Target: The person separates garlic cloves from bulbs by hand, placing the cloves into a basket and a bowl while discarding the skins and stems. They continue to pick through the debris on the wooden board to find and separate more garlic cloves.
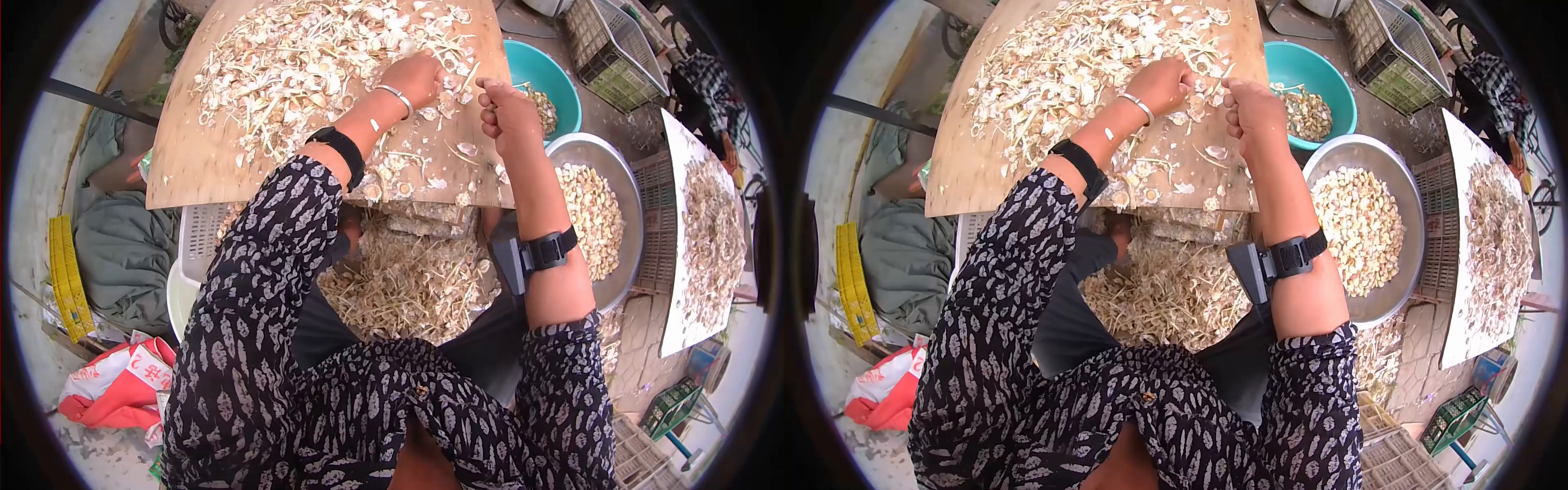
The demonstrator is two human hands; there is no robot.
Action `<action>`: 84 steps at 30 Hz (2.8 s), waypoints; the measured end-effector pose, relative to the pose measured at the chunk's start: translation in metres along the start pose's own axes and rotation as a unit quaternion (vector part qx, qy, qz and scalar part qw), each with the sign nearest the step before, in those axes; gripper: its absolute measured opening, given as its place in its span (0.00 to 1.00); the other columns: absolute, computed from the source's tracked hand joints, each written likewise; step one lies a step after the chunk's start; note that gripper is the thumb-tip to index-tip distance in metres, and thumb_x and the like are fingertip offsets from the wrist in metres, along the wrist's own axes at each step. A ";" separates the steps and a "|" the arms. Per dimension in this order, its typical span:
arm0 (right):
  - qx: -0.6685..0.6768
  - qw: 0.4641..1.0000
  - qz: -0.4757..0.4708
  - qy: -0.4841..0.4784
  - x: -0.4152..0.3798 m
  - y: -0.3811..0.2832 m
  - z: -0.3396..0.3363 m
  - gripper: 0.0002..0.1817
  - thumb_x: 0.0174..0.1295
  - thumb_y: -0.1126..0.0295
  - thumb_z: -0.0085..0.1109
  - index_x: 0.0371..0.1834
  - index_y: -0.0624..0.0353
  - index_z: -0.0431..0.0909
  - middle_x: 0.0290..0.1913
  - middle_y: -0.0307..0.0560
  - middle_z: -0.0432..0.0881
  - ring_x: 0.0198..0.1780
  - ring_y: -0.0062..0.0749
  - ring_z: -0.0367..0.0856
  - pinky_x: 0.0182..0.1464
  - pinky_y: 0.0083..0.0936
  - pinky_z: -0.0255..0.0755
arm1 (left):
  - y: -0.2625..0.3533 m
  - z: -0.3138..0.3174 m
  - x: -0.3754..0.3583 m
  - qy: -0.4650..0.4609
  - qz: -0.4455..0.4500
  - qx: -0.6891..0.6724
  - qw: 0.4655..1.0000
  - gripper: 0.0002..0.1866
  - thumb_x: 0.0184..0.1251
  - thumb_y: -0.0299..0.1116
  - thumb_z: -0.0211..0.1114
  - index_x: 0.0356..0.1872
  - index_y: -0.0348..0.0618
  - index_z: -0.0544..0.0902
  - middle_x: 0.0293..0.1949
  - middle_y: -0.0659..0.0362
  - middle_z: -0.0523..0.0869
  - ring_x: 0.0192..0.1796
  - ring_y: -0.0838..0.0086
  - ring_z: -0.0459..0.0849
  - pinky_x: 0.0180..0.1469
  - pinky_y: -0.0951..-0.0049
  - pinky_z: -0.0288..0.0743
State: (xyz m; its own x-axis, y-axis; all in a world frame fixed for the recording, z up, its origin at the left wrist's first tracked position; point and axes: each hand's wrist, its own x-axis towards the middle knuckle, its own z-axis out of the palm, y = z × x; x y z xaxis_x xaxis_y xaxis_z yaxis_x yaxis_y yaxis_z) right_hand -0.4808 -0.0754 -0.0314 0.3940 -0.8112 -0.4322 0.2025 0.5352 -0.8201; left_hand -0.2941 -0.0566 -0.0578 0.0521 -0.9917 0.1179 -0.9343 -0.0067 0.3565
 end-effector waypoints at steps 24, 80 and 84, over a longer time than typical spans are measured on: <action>-0.606 0.739 -0.274 0.108 0.022 0.036 0.036 0.11 0.56 0.65 0.53 0.34 0.61 0.77 0.30 0.55 0.83 0.35 0.49 0.83 0.37 0.43 0.75 | -0.001 -0.008 -0.107 0.050 -0.294 -0.774 0.559 0.08 0.67 0.27 0.55 0.46 0.41 0.75 0.26 0.62 0.75 0.25 0.76 0.72 0.25 0.76 0.67; 0.104 0.987 0.075 -0.096 -0.011 0.025 0.052 0.12 0.68 0.71 0.45 0.50 0.64 0.74 0.26 0.35 0.69 0.22 0.16 0.58 0.19 0.13 0.52 | -0.093 -0.079 -0.055 -0.007 -0.092 0.214 0.972 0.16 0.60 0.42 0.64 0.47 0.49 0.80 0.39 0.53 0.84 0.43 0.59 0.82 0.45 0.61 0.75; 0.108 0.986 0.063 -0.111 -0.008 0.023 0.053 0.11 0.68 0.72 0.46 0.48 0.65 0.74 0.26 0.35 0.70 0.22 0.16 0.58 0.19 0.13 0.52 | -0.095 -0.076 -0.052 -0.068 -0.063 0.255 0.962 0.16 0.59 0.40 0.65 0.47 0.49 0.78 0.43 0.53 0.82 0.47 0.57 0.81 0.47 0.59 0.74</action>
State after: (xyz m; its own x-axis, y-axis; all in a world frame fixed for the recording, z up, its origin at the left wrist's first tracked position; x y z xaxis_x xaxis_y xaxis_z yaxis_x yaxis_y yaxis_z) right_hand -0.4320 -0.0440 -0.0271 0.6095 -0.6764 -0.4136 0.3162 0.6858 -0.6555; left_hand -0.1814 0.0049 -0.0275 0.1628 -0.9862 -0.0307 -0.9768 -0.1567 -0.1461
